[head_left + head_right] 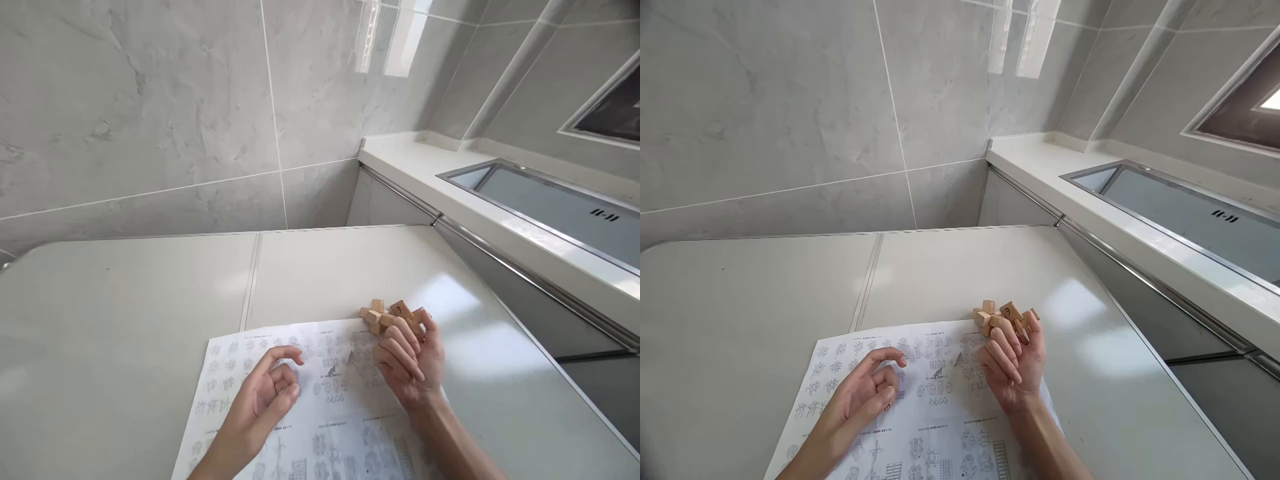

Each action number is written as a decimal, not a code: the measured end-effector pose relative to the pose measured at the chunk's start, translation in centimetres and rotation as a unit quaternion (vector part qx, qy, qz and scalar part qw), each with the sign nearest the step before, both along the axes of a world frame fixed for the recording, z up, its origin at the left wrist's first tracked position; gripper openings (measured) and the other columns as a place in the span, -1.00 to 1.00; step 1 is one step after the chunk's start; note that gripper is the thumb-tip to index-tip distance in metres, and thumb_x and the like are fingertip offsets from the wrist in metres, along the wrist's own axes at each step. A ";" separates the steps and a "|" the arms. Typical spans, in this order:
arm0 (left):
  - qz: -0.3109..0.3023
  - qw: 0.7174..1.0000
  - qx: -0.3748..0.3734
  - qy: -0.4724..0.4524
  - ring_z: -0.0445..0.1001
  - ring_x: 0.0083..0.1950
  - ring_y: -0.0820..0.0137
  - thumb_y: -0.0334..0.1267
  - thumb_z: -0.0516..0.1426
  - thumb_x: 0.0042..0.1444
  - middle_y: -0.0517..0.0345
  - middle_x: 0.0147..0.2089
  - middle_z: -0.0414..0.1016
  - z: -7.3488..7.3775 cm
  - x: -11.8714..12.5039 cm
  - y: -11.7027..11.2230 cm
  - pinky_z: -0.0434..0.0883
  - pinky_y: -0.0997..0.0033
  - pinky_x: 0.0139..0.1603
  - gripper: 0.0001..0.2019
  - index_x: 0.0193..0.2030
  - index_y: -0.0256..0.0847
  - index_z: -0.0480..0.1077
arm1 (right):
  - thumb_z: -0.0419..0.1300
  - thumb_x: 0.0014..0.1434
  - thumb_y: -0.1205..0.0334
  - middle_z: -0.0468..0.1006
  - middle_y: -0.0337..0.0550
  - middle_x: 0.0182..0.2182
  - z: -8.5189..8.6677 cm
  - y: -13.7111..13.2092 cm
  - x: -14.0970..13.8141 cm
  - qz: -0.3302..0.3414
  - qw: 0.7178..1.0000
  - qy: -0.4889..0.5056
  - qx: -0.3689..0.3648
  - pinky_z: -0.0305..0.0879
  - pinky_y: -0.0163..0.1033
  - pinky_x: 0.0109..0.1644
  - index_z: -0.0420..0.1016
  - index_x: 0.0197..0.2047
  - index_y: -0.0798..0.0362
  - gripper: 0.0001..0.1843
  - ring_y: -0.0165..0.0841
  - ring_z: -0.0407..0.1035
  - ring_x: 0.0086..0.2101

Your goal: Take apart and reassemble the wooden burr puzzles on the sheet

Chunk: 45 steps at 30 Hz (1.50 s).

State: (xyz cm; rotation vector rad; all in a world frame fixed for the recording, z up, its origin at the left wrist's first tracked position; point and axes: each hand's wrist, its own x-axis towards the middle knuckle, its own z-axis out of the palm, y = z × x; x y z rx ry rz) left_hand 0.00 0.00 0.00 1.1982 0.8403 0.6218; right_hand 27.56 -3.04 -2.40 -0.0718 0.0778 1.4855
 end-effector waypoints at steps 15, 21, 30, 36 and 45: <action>-0.012 1.000 0.001 0.006 0.17 -0.26 0.33 0.09 0.25 0.41 0.15 -0.23 0.31 0.4 0.1 0.0 0.14 0.33 -0.27 -0.61 0.21 -0.04 0.37 | 0.18 0.51 -0.05 -0.07 -0.55 -0.75 -0.3 0.1 0.2 -0.004 1.000 -0.015 0.011 -0.20 -0.50 -0.78 0.04 -0.61 -0.05 -0.31 -0.62 -0.16 -0.81; -0.013 1.000 0.010 0.014 0.17 -0.27 0.33 0.13 0.23 0.42 0.16 -0.24 0.30 0.4 0.2 0.1 0.14 0.31 -0.25 -0.61 0.20 -0.03 0.37 | 0.20 0.46 0.23 -0.05 -0.55 -0.73 -0.4 -0.1 0.1 -0.017 0.999 -0.029 0.018 -0.18 -0.52 -0.76 0.08 -0.60 -0.03 -0.41 -0.63 -0.19 -0.79; -0.021 0.999 0.017 0.025 0.19 -0.26 0.33 0.15 0.22 0.42 0.17 -0.26 0.28 0.3 0.1 0.2 0.20 0.34 -0.26 -0.58 0.21 -0.04 0.35 | 0.19 0.38 0.30 -0.04 -0.55 -0.73 -0.7 0.1 0.3 -0.013 0.997 -0.064 0.040 -0.18 -0.53 -0.79 -0.01 -0.59 -0.04 -0.43 -0.62 -0.24 -0.80; -0.019 0.999 0.020 0.026 0.19 -0.26 0.32 0.15 0.23 0.41 0.18 -0.27 0.28 0.3 0.1 0.3 0.19 0.32 -0.25 -0.58 0.21 -0.04 0.36 | 0.16 0.35 0.24 -0.04 -0.52 -0.72 -0.1 -0.1 -0.2 0.007 0.991 -0.124 0.041 -0.18 -0.48 -0.77 0.01 -0.58 -0.04 -0.48 -0.58 -0.30 -0.78; -0.007 0.999 0.018 0.035 0.28 -0.20 0.32 0.17 0.27 0.37 0.05 -0.06 0.43 0.9 0.2 0.1 0.29 0.31 -0.16 -0.57 0.17 -0.06 0.46 | 0.13 0.21 0.18 0.04 -0.47 -0.71 0.9 -1.0 -3.3 0.118 0.937 -0.326 0.044 -0.21 -0.38 -0.70 0.28 -0.54 -0.03 -0.71 -0.52 -0.16 -0.75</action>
